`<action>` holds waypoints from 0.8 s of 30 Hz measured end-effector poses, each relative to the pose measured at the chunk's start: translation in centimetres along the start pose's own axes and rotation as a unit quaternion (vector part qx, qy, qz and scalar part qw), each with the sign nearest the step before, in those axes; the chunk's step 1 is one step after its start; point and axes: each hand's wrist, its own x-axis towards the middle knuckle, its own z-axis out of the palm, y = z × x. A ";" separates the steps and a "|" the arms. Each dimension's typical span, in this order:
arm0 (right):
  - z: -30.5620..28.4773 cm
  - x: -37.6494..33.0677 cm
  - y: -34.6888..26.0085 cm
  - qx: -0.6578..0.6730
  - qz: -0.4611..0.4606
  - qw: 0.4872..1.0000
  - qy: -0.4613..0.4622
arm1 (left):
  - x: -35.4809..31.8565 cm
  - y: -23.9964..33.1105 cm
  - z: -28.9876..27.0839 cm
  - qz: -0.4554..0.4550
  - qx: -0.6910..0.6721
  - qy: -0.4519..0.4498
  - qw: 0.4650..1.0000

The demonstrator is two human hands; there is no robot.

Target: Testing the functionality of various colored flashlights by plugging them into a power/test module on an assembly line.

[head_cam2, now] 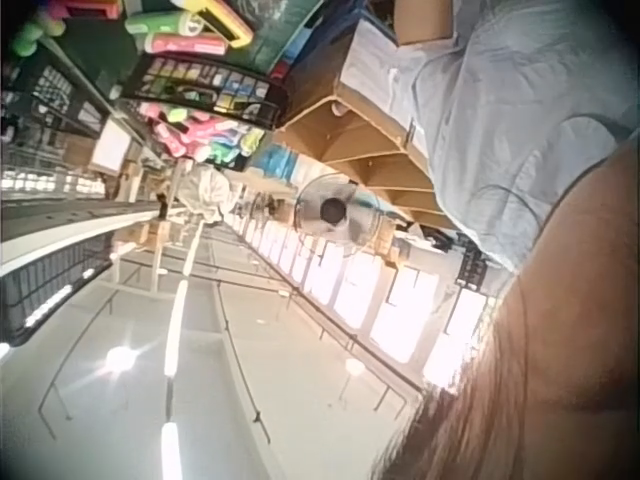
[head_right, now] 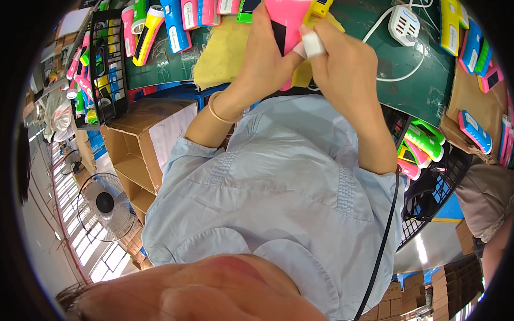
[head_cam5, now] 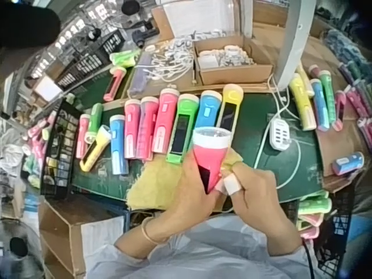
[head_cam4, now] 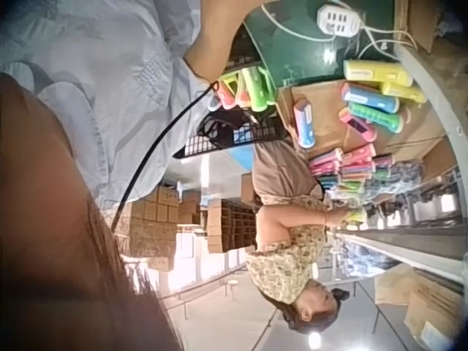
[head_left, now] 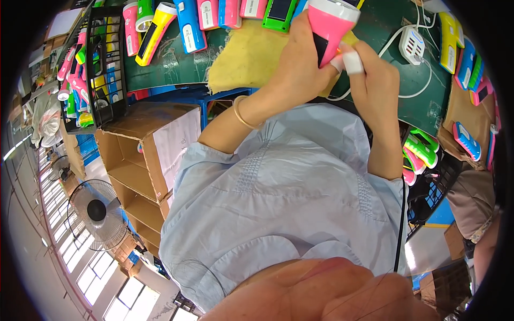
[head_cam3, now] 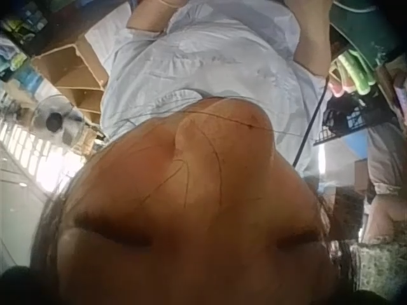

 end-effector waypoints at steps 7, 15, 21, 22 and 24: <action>-3.2 -1.8 -0.3 0.033 -0.001 0.992 0.125 | 2.9 -0.9 -1.3 0.010 -0.187 0.007 0.982; -4.6 -0.6 1.6 0.333 0.044 0.939 0.074 | 3.5 0.3 1.9 -0.065 -0.324 -0.254 0.909; -5.4 -1.1 2.3 0.241 -0.019 0.969 -0.061 | 2.5 -0.7 4.5 0.008 -0.017 -0.095 0.995; -6.5 -2.4 4.5 0.318 -0.031 0.947 0.027 | 3.8 -1.7 4.1 -0.036 -0.105 -0.109 0.988; -6.8 -5.7 6.3 0.476 -0.049 0.857 0.188 | 4.5 0.5 1.5 -0.188 -0.358 -0.141 0.904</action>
